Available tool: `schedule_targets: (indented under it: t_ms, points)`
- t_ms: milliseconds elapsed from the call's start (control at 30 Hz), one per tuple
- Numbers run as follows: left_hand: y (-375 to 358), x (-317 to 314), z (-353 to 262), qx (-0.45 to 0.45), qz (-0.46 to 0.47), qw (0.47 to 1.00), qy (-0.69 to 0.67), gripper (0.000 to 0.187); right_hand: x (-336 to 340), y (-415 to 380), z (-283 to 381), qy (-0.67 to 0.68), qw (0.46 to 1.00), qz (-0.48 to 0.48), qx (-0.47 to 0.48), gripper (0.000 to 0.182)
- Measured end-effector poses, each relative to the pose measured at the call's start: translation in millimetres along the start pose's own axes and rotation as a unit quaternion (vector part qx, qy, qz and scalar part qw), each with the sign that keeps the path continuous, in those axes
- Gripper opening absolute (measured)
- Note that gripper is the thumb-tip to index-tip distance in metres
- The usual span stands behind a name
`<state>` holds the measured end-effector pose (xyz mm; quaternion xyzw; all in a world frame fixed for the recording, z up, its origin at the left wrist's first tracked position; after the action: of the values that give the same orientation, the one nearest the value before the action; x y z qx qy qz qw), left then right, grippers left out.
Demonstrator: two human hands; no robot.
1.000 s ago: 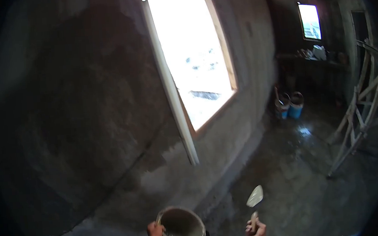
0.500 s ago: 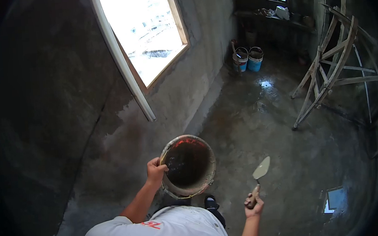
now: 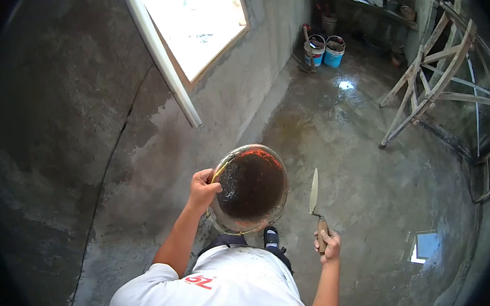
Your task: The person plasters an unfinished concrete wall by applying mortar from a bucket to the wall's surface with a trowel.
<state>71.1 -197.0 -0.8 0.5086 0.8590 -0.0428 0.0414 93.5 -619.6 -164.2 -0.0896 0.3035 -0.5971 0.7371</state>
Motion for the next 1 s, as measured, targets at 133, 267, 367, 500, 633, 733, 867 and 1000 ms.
schedule_targets:
  t_ms: [133,267,367,500,633,733,867,1000]
  points:
    - [-6.0,43.4,3.4,-0.019,-0.003,1.0,0.008,0.027,-55.8,-17.6,52.1,-0.235,0.964,0.057,0.108,0.028]
    - [-7.4,80.3,-13.4,-0.033,-0.001,0.999,0.012,0.025,-136.5,-27.6,80.2,-0.428,0.869,0.158,0.19,0.035]
    - [-11.8,108.3,-21.5,-0.026,0.003,0.999,0.029,0.022,-214.5,-34.0,82.2,-0.57,0.72,0.158,0.363,0.033]
    - [-20.6,145.8,-34.9,-0.008,-0.006,0.997,0.072,0.017,-301.1,-26.7,58.9,-0.687,0.608,0.136,0.375,0.027]
    - [-27.9,182.5,-46.4,-0.008,-0.001,0.995,0.102,0.02,-386.2,-12.9,23.6,-0.784,0.44,0.142,0.415,0.022]
    - [-30.4,216.6,-35.3,-0.018,-0.008,0.986,0.166,0.019,-432.0,-6.8,-14.3,-0.806,0.38,0.137,0.433,0.02]
    - [-38.3,221.4,-60.3,-0.065,-0.036,0.988,0.137,0.016,-458.4,-11.2,-51.1,-0.812,0.356,0.209,0.413,0.014]
    - [-25.0,252.1,-39.6,-0.008,-0.027,0.986,0.164,0.019,-470.7,-25.1,-64.2,-0.834,0.388,0.311,0.239,0.02]
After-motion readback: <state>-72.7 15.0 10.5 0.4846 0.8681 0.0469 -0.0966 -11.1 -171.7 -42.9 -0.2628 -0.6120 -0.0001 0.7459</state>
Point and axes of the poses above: each hand's wrist, its own y-axis towards the middle knuckle, its own x-axis out of the back of the hand, z = x × y, the point moved 4 cm from there along y, towards the middle knuckle, and after that the axes turned 10 degrees about -y, right-handed, at the moved point
